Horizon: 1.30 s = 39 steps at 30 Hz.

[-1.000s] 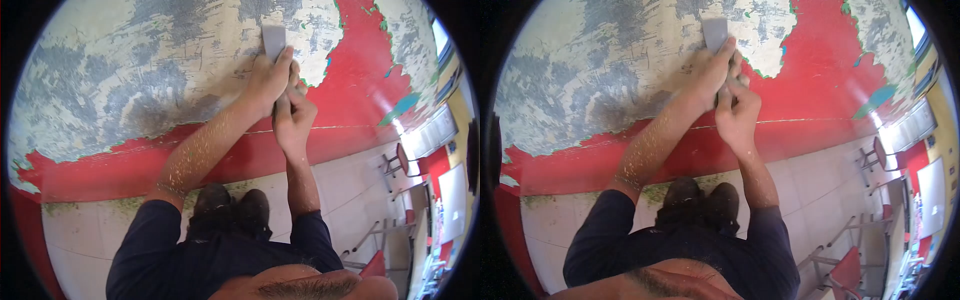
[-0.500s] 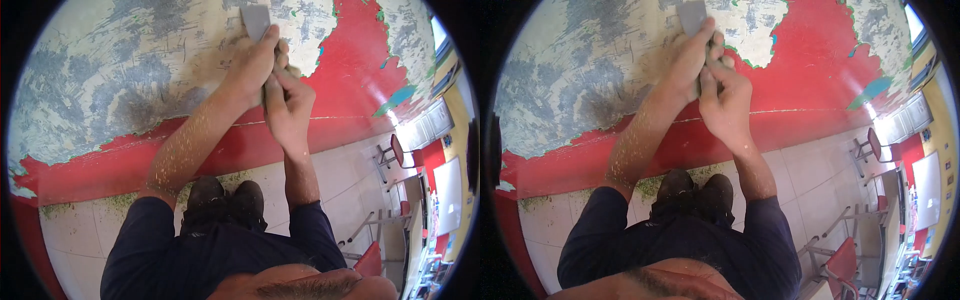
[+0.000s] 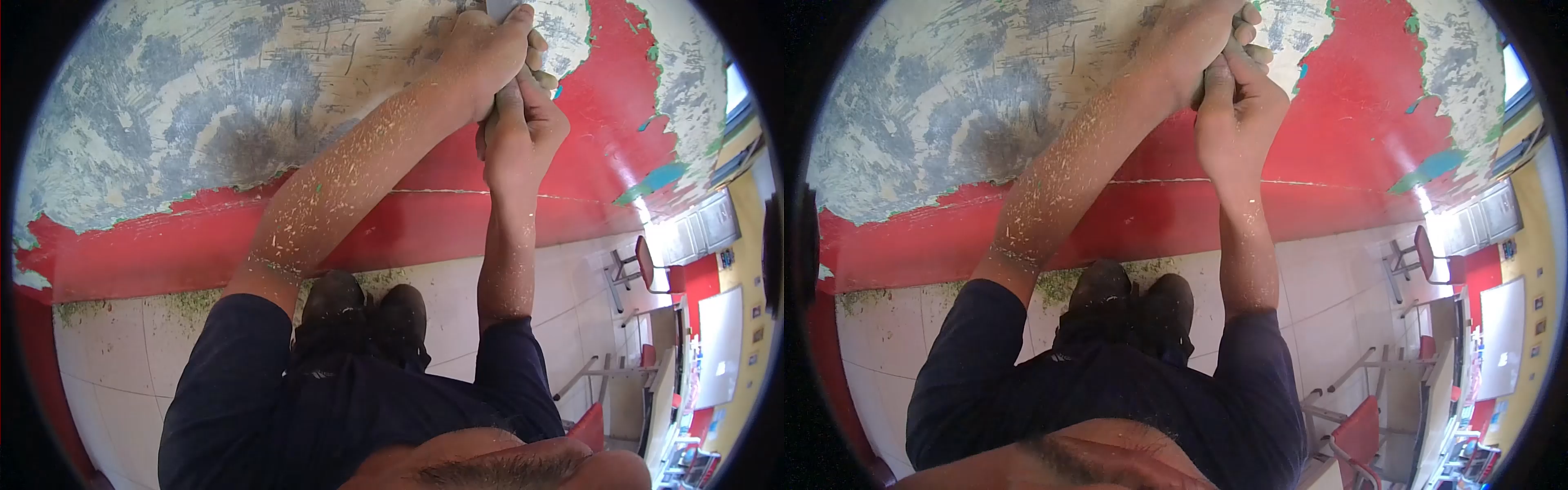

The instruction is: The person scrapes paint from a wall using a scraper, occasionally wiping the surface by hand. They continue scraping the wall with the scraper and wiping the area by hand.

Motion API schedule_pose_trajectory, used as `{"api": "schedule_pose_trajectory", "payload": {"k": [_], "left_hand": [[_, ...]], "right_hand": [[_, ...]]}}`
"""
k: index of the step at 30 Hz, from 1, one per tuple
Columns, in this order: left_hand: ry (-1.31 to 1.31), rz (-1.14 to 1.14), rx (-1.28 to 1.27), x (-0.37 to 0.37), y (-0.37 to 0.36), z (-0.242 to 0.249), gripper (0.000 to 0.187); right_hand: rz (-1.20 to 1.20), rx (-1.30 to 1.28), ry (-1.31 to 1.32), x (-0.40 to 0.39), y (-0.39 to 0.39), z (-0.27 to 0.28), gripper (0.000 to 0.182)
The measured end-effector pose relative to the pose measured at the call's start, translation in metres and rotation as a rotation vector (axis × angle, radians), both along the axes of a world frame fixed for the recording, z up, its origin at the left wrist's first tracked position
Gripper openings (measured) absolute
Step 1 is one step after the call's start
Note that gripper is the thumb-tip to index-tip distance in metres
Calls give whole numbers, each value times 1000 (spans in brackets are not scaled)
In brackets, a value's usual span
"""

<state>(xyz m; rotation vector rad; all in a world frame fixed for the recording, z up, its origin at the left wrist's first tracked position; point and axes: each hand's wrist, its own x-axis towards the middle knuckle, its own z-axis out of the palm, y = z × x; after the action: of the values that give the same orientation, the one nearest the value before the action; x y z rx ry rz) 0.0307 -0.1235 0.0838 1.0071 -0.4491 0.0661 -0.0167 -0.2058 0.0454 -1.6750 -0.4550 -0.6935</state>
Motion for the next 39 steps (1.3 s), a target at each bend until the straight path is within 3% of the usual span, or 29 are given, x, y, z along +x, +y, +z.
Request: {"api": "schedule_pose_trajectory", "payload": {"k": [2, 3, 5, 8, 11, 13, 18, 21, 23, 25, 28, 30, 32, 34, 36, 38, 39], "left_hand": [[71, -2, 43, 0, 1, -1, 36], [60, -88, -156, 9, -13, -29, 40], [144, -118, -140, -9, -11, -43, 40], [92, -115, -89, 2, -28, -33, 38], [129, -152, -36, -8, -26, -10, 37], [134, -202, -200, -1, -40, -30, 35], [39, -176, -147, 13, -52, -10, 33], [85, -255, -129, 9, -48, -22, 33], [2, -311, -56, 9, -45, -61, 33], [-445, 60, 533, 5, -23, -94, 36], [-1187, 831, 767, 6, 28, -118, 44], [-1486, 1060, 1097, 13, 85, -111, 47], [-1228, 1258, 1350, 3, 130, -108, 46], [-956, 1622, 1370, -13, 139, -93, 40], [-675, 1754, 1498, -13, 125, -109, 63], [-845, 1617, 1363, -4, 91, -160, 50], [-1036, 1414, 1524, -3, 75, -186, 51]], "right_hand": [[-36, -24, -9, -6, 2, -4, 20], [-21, 2, 1, -10, -1, -20, 21], [-14, 32, 14, -10, -9, -43, 22], [-60, 43, -27, 2, -23, -42, 23], [-12, 251, 23, -3, -12, -20, 22], [-46, 195, 72, -8, -15, -22, 20], [-8, 207, 22, 13, -34, -20, 18], [-25, 237, 36, 2, -34, -26, 25], [-53, 297, 79, -10, -37, -51, 33], [-141, 426, 97, -13, -58, -85, 41], [-342, 660, 163, -28, -103, -135, 41], [-444, 697, 250, -45, -126, -166, 40], [-507, 712, 359, -65, -145, -193, 39], [-465, 713, 434, -84, -161, -222, 37], [-494, 746, 525, -94, -149, -219, 37], [-451, 767, 525, -102, -132, -220, 38], [-418, 743, 497, -106, -117, -215, 38]]}}
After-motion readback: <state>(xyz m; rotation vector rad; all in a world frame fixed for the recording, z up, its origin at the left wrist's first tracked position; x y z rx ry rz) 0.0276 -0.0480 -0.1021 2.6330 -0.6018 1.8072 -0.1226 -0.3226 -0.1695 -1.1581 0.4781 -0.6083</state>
